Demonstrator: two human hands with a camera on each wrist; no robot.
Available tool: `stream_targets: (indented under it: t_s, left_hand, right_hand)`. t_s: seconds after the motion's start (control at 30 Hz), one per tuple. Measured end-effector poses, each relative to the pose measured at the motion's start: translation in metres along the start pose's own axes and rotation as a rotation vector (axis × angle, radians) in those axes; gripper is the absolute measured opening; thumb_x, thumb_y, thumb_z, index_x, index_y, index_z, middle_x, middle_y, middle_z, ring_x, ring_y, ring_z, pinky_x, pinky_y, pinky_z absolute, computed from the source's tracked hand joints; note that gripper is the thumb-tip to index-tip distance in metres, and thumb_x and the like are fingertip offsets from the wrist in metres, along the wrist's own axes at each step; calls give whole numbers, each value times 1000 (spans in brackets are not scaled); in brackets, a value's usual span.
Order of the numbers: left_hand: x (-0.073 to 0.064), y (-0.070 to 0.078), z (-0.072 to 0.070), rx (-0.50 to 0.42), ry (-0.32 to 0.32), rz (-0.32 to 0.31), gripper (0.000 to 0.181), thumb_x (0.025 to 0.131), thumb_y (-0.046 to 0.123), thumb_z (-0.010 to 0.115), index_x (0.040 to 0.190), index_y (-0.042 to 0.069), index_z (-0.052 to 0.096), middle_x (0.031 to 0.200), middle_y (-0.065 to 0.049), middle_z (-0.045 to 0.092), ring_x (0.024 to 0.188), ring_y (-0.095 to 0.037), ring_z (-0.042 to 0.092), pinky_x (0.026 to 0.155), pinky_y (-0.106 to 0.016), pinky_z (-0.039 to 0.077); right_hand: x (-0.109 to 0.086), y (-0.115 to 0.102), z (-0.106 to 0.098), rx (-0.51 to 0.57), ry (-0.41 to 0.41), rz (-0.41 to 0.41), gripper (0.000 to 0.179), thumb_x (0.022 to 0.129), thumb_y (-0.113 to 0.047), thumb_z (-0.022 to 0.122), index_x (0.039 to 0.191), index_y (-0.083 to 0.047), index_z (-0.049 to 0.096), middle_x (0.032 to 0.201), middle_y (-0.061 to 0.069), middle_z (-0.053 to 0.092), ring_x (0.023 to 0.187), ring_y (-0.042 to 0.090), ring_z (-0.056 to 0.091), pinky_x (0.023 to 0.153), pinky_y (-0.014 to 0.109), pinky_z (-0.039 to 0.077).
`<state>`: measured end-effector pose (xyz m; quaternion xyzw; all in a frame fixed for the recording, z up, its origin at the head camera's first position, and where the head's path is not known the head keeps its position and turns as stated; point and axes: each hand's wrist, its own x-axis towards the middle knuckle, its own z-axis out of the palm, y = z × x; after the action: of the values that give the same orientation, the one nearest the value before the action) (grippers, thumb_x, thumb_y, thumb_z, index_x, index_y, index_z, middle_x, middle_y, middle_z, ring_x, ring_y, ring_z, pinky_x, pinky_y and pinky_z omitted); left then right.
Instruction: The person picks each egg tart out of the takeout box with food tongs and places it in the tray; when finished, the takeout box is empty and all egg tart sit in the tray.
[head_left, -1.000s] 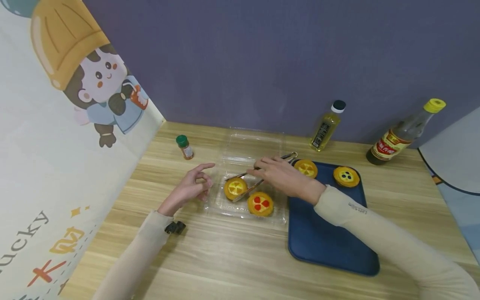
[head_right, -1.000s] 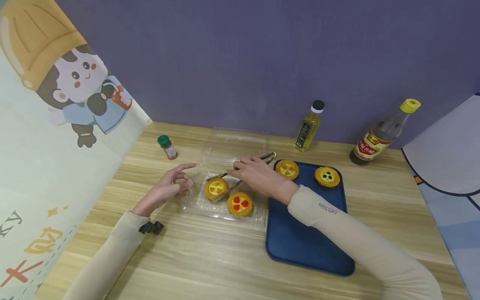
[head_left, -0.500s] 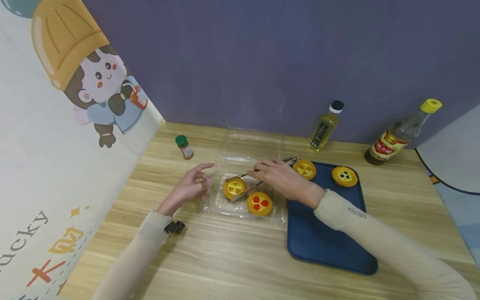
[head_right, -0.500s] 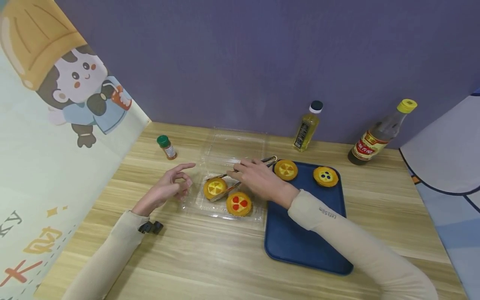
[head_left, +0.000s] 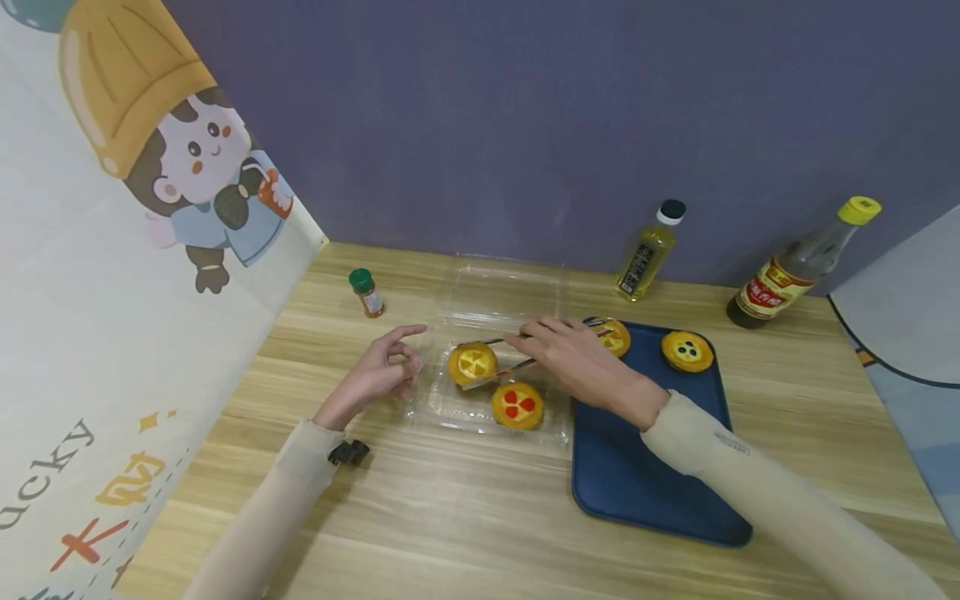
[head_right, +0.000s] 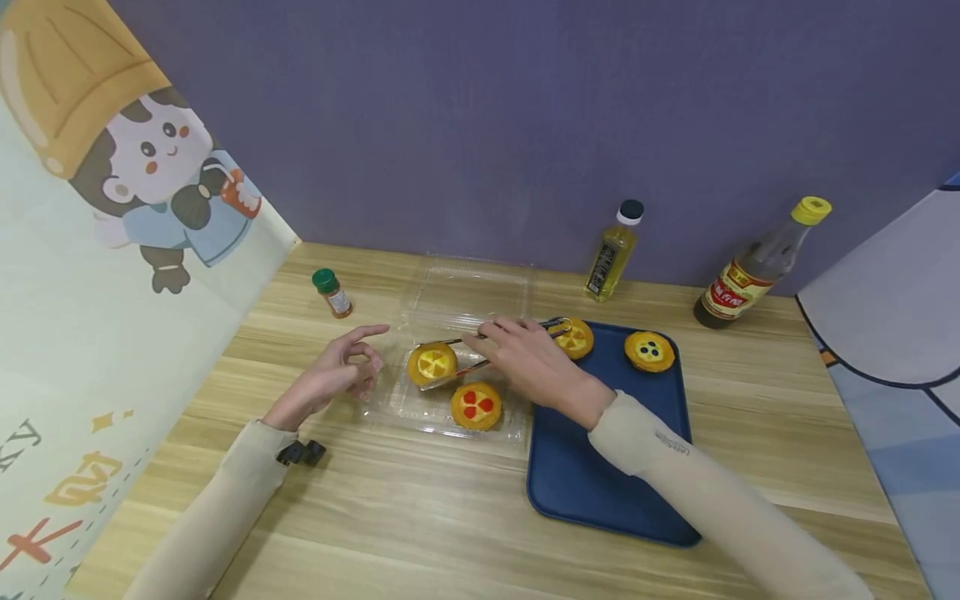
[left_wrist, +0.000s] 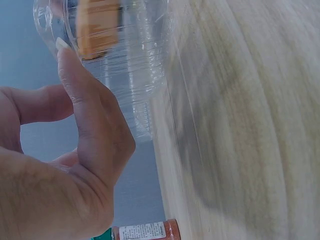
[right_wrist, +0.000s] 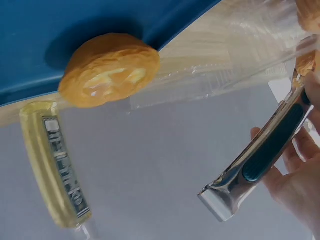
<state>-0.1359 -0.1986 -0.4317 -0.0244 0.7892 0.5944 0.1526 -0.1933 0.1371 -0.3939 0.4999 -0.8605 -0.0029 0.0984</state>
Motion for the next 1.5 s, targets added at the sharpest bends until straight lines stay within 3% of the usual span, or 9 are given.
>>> stream_targets:
  t_s: [0.27,0.67,1.13,1.5]
  left_hand:
    - [0,-2,-2,-1,-18,3,71,98,-4,56,163,11,32,114,-17,56,77,-21,63,58,-30,64]
    - [0,-3,-5,5,-26,-12,70,100,-1,57,164,15,32,115,-17,56,75,-19,63,61,-31,65]
    - [3,-4,-6,-7,-33,-7,71,100,-3,56,164,13,30,113,-16,56,76,-19,64,58,-29,64]
    - [2,-3,-5,-17,-48,-13,70,101,-1,55,164,14,30,112,-13,54,76,-21,63,59,-29,64]
  right_hand:
    - [-32,8,-16,-44,66,58,61,97,-19,75,154,-20,52,133,7,64,119,27,62,88,47,61]
    - [-80,30,-31,-78,184,159,59,91,-21,80,147,-20,59,128,8,67,111,30,66,78,48,62]
    - [-134,42,-39,-123,151,254,60,87,-17,82,144,-17,63,125,12,68,106,32,64,73,50,61]
    - [-166,38,-35,-110,67,313,67,84,-17,84,146,-17,61,124,13,69,104,34,63,66,54,60]
